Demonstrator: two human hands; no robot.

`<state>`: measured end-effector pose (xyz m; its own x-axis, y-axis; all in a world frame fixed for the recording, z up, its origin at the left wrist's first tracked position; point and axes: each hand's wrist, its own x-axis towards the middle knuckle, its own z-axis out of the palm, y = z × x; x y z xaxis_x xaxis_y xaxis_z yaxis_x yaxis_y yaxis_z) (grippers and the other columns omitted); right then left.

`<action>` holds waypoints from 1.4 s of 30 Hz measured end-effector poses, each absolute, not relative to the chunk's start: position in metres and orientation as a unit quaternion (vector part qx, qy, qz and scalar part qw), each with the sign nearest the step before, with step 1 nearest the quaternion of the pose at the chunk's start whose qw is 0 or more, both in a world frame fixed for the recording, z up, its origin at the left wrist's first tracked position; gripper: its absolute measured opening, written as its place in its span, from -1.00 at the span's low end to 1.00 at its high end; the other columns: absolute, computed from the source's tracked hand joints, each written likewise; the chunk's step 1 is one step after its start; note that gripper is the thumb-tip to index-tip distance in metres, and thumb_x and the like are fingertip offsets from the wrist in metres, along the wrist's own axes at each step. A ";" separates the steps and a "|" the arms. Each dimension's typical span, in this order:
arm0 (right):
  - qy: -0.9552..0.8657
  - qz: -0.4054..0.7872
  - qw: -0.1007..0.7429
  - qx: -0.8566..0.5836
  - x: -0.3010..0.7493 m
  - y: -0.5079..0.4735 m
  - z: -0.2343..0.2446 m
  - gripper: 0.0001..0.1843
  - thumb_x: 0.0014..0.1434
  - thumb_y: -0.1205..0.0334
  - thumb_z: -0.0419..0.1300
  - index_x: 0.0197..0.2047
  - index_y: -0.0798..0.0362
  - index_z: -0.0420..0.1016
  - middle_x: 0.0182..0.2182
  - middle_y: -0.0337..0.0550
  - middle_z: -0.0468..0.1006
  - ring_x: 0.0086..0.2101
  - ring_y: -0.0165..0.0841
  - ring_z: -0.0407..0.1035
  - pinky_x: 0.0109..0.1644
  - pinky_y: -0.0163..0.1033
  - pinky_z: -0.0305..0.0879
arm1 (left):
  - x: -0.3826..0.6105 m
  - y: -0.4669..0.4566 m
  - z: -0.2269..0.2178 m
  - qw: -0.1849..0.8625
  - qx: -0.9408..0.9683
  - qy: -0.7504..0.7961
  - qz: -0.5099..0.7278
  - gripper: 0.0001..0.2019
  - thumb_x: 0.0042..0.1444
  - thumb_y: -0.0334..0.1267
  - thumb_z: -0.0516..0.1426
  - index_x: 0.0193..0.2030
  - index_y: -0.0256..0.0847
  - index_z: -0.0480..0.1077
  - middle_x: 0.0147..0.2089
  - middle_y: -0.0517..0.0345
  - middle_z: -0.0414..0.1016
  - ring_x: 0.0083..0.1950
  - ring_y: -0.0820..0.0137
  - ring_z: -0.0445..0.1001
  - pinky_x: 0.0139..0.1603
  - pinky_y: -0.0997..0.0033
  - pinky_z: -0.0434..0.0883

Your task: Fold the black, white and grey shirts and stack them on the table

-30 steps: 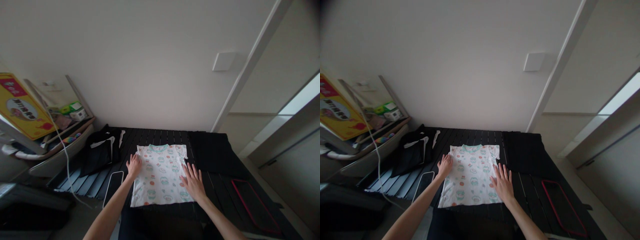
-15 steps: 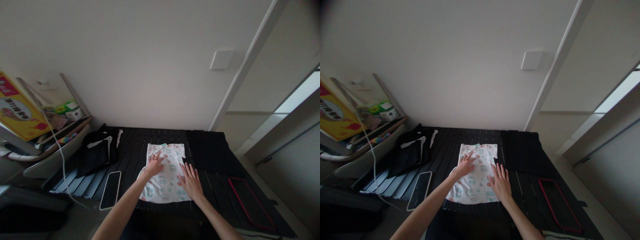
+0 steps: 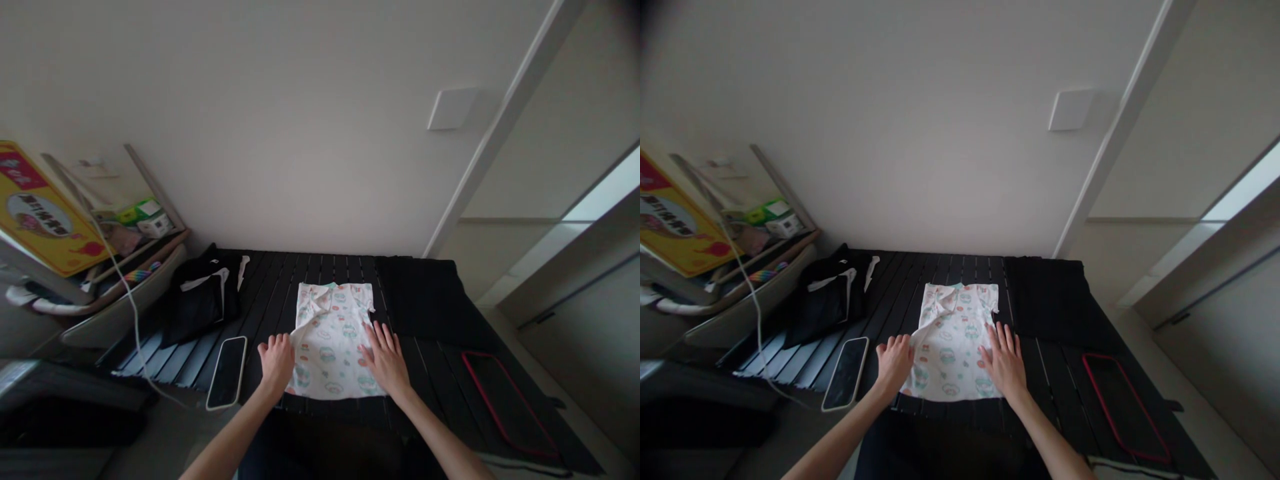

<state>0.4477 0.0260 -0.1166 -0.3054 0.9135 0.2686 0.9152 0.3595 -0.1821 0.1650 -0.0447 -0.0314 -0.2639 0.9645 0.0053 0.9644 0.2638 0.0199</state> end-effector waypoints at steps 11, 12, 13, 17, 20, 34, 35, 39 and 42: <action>-0.808 -0.007 0.151 -0.570 0.448 0.026 -0.119 -0.33 0.29 -0.09 -0.14 0.38 0.00 0.01 0.35 -0.03 0.02 0.33 -0.11 -0.19 0.30 0.16 -0.15 | 0.220 -0.074 -0.013 0.138 0.698 0.702 -0.030 -0.78 0.15 -0.32 0.04 -0.09 -0.16 0.42 -0.07 -0.04 0.53 -0.08 0.21 0.53 -0.08 0.23 0.35; -0.808 -0.006 0.148 -0.571 0.448 0.026 -0.119 -0.33 0.29 -0.09 -0.14 0.38 0.00 0.01 0.35 -0.03 0.02 0.33 -0.10 -0.19 0.31 0.16 -0.16 | 0.224 -0.076 -0.014 0.152 0.701 0.696 -0.040 -0.79 0.15 -0.29 0.05 -0.10 -0.17 0.43 -0.06 -0.06 0.53 -0.09 0.19 0.53 -0.10 0.23 0.37; -0.808 -0.005 0.144 -0.572 0.448 0.026 -0.119 -0.33 0.29 -0.10 -0.14 0.38 0.00 0.02 0.35 -0.03 0.02 0.33 -0.10 -0.19 0.31 0.15 -0.17 | 0.226 -0.078 -0.014 0.161 0.699 0.695 -0.045 -0.79 0.16 -0.24 0.05 -0.11 -0.17 0.43 -0.08 -0.07 0.53 -0.10 0.17 0.54 -0.13 0.23 0.38; -0.794 0.007 0.124 -0.595 0.444 0.033 -0.116 -0.34 0.29 -0.09 -0.13 0.38 -0.02 0.01 0.35 0.01 0.01 0.33 -0.07 -0.21 0.30 0.16 -0.18 | 0.223 -0.068 -0.016 0.137 0.691 0.709 -0.006 -0.69 0.27 -0.20 -0.10 -0.06 -0.14 0.42 -0.14 -0.01 0.56 -0.15 0.23 0.55 -0.16 0.28 0.41; -0.765 0.014 0.111 -0.634 0.435 0.048 -0.108 -0.36 0.29 -0.10 -0.11 0.38 -0.10 -0.01 0.35 0.04 0.01 0.33 -0.02 -0.24 0.28 0.17 -0.19 | 0.213 -0.050 -0.030 0.043 0.711 0.699 0.059 -0.61 0.28 -0.27 -0.13 0.18 -0.18 0.29 0.16 -0.05 0.42 0.15 0.26 0.40 0.11 0.24 0.32; -0.705 0.158 0.081 -0.686 0.388 0.105 -0.086 -0.38 0.30 -0.02 -0.16 0.39 -0.09 -0.03 0.40 -0.26 -0.17 0.34 -0.01 -0.34 0.28 0.23 -0.14 | 0.196 -0.033 -0.082 -0.001 0.720 0.686 0.107 -0.42 0.31 -0.02 -0.16 0.42 -0.08 -0.13 0.45 0.08 -0.10 0.45 0.18 -0.16 0.38 -0.07 -0.07; -0.720 0.140 0.096 -0.672 0.380 0.103 -0.081 -0.37 0.30 0.01 -0.15 0.40 -0.07 -0.06 0.40 -0.25 -0.20 0.34 0.00 -0.35 0.28 0.23 -0.14 | 0.196 -0.034 -0.081 0.000 0.719 0.685 0.115 -0.42 0.31 -0.02 -0.16 0.42 -0.08 -0.14 0.45 0.08 -0.10 0.45 0.19 -0.15 0.38 -0.06 -0.06; -0.794 0.099 0.141 -0.583 0.341 0.093 -0.061 -0.39 0.32 0.08 -0.16 0.40 -0.01 -0.08 0.40 -0.18 -0.21 0.34 -0.05 -0.37 0.30 0.19 -0.19 | 0.194 -0.037 -0.082 -0.010 0.699 0.696 0.163 -0.40 0.33 -0.07 -0.19 0.44 -0.20 -0.24 0.45 0.02 -0.11 0.44 0.26 -0.11 0.39 0.05 -0.01; -0.843 0.133 0.101 -0.510 0.315 0.085 -0.056 -0.43 0.33 0.07 -0.18 0.37 -0.06 0.02 0.39 -0.21 -0.13 0.34 -0.06 -0.35 0.32 0.18 -0.25 | 0.192 -0.038 -0.084 -0.019 0.680 0.707 0.194 -0.39 0.34 -0.11 -0.21 0.44 -0.28 -0.31 0.44 -0.03 -0.09 0.44 0.27 -0.08 0.38 0.08 0.04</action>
<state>0.3154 0.0852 -0.0562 -0.4584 0.8881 0.0350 0.8340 0.4434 -0.3283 0.1924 -0.0384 -0.0842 -0.0757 0.9537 0.2911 0.9686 0.0010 0.2485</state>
